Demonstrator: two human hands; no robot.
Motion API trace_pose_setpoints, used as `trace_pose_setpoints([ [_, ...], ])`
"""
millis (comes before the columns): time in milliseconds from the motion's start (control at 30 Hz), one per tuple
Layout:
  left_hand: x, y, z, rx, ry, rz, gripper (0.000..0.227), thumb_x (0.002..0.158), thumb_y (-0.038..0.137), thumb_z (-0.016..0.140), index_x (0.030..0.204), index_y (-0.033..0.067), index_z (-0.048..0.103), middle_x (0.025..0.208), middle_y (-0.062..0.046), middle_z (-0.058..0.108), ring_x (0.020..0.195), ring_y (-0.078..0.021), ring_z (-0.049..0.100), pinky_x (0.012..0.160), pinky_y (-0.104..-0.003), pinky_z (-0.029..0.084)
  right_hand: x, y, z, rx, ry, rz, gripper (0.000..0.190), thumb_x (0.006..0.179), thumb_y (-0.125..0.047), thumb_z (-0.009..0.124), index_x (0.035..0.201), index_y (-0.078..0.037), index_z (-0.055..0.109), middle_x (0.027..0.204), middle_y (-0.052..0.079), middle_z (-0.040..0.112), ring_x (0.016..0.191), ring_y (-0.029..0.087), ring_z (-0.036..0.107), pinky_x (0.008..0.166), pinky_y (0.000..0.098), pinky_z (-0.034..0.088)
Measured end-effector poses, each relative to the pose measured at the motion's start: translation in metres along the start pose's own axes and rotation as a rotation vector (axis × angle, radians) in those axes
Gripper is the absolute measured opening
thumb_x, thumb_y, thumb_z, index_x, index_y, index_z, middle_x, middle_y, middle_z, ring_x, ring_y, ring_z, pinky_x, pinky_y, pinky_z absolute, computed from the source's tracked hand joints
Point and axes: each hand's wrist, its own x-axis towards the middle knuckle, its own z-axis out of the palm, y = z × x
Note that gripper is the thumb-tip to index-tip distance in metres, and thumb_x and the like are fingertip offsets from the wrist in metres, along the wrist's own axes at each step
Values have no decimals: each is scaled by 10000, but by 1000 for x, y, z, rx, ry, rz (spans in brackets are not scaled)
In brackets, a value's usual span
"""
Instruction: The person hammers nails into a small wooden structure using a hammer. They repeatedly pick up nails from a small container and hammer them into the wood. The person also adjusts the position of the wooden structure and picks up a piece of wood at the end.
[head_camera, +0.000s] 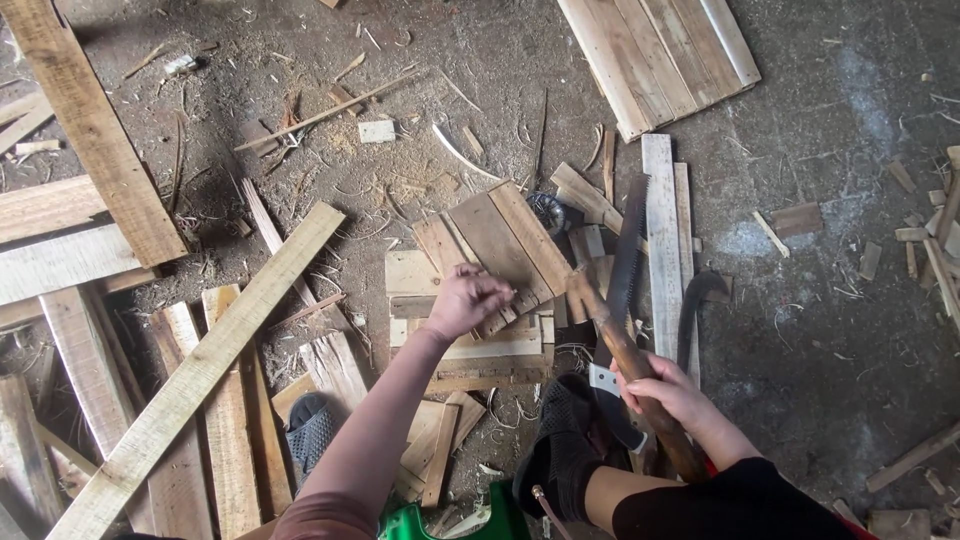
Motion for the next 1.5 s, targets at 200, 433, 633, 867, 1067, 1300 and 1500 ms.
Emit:
trace_pose_setpoints([
  [200,-8,-23,-12,-43,446,-261,79,957,323,722,1005,279,767,934,50,778,966,-204,711,989,-400,486,15,24,-17,-59,-174,80,266,816,59,665,1077,57,614,444,193,607,327,284,605,408,352,478],
  [433,11,-2,-55,305,508,-207,107,998,289,696,1055,202,672,1169,-1,734,1212,-225,629,1108,-483,372,24,11,-13,-215,-178,166,382,828,-52,738,1186,35,636,590,175,728,457,226,695,478,352,585],
  [633,18,-19,-43,335,415,-206,74,1033,297,638,1055,232,611,1335,100,691,1367,-140,555,1204,-493,280,34,55,-11,-265,-90,165,392,936,-130,655,1276,54,591,466,148,661,340,222,651,358,301,524],
  [867,14,-24,-37,220,426,-258,87,1046,328,618,1042,242,605,1377,135,668,1401,-114,521,1230,-535,222,43,50,7,-355,-92,297,380,978,-203,618,1254,58,597,457,149,631,348,225,629,353,288,514],
  [1067,19,-21,-41,117,427,-266,100,1048,335,619,1034,235,621,1362,128,679,1402,-126,523,1232,-567,202,44,25,12,-318,27,49,422,960,-250,656,601,-29,634,380,113,619,317,192,603,356,259,500],
  [1300,20,-8,-40,-84,463,-358,156,1029,323,644,961,202,715,1235,56,747,1351,-202,578,1213,-637,138,40,15,25,-670,-118,300,684,923,-358,710,1397,82,486,648,146,718,488,191,728,397,264,563],
  [1500,9,-9,-14,-239,396,-329,13,882,296,805,886,285,801,909,70,760,930,-174,719,963,-394,513,16,0,15,-437,12,214,330,907,-214,725,683,28,701,391,120,652,345,203,623,373,274,499],
])
